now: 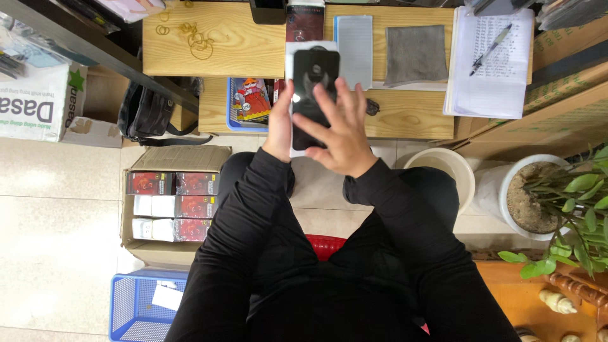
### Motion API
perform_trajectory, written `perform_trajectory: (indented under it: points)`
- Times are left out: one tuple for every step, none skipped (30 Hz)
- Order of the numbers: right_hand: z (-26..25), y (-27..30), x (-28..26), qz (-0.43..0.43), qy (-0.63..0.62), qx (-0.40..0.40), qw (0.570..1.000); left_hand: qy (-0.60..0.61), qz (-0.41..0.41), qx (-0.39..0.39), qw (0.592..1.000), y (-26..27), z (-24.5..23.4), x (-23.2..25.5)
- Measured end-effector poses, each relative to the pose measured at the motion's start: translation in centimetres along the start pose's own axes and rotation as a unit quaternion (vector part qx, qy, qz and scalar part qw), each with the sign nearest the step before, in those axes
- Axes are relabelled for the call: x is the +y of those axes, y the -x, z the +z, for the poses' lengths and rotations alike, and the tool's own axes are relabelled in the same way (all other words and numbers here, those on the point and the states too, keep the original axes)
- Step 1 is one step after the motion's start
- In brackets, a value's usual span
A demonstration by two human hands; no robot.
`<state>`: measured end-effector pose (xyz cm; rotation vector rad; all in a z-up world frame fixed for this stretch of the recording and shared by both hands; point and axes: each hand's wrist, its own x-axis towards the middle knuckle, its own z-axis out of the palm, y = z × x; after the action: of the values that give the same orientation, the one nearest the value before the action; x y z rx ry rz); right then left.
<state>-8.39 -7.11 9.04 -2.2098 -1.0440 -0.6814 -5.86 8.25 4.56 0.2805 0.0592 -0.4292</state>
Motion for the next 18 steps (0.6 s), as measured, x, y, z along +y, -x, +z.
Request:
perform_trajectory:
  points:
    - [0.2, 0.1, -0.6, -0.001, -0.001, 0.0, 1.0, -0.001, 0.001, 0.0, 1.0, 0.6, 1.5, 0.5]
    - [0.5, 0.1, -1.1, -0.007, -0.002, -0.007, 1.0, 0.006, 0.006, -0.03, 1.0, 1.3, 3.0, 1.0]
    - [0.7, 0.2, -1.7, -0.013, -0.004, -0.014, 1.0, 0.012, 0.011, -0.061, 0.998, 1.9, 4.6, 1.5]
    - [0.9, 0.3, -1.9, -0.013, -0.004, -0.013, 1.0, 0.012, 0.012, -0.061, 0.998, 1.8, 4.6, 1.8]
    - [1.1, 0.3, -2.2, -0.02, -0.003, -0.021, 1.0, 0.025, 0.021, -0.055, 0.998, 1.7, 4.7, 2.1]
    - [1.3, 0.4, -2.4, -0.028, -0.002, -0.029, 0.999, 0.038, 0.03, -0.049, 0.998, 1.6, 4.7, 2.4]
    - [1.2, 0.4, -2.6, -0.028, -0.003, -0.028, 0.999, 0.037, 0.03, -0.049, 0.998, 1.6, 4.9, 2.6]
    - [1.1, 0.4, -2.8, -0.03, -0.019, -0.037, 0.999, 0.03, 0.044, -0.047, 0.997, 1.7, 5.1, 2.7]
    - [1.0, 0.4, -3.0, -0.031, -0.034, -0.045, 0.998, 0.023, 0.058, -0.046, 0.997, 1.7, 5.3, 2.8]
    - [0.9, 0.5, -3.1, -0.031, -0.034, -0.045, 0.998, 0.022, 0.058, -0.046, 0.997, 1.8, 5.4, 2.9]
    - [0.8, 0.6, -3.2, -0.035, -0.047, -0.045, 0.997, 0.03, 0.047, -0.037, 0.998, 1.9, 5.6, 3.0]
    - [0.7, 0.6, -3.2, -0.039, -0.06, -0.045, 0.996, 0.038, 0.037, -0.028, 0.998, 1.9, 5.7, 3.1]
    - [0.6, 0.5, -2.8, -0.038, -0.061, -0.045, 0.996, 0.039, 0.037, -0.028, 0.998, 1.8, 5.5, 3.0]
    - [0.6, 0.4, -2.4, -0.037, -0.059, -0.04, 0.997, 0.043, 0.026, -0.027, 0.998, 1.6, 5.2, 2.9]
    - [0.6, 0.3, -2.0, -0.036, -0.057, -0.034, 0.997, 0.047, 0.015, -0.027, 0.998, 1.4, 5.0, 2.9]
    - [0.2, 0.2, -1.9, -0.036, -0.057, -0.033, 0.997, 0.047, 0.016, -0.027, 0.998, 1.5, 5.4, 2.7]
    - [-0.1, 0.0, -1.8, -0.043, -0.058, -0.028, 0.997, 0.05, -0.009, -0.031, 0.998, 1.6, 5.8, 2.5]
    - [-0.5, -0.1, -1.7, -0.049, -0.059, -0.022, 0.997, 0.053, -0.034, -0.035, 0.997, 1.7, 6.2, 2.3]
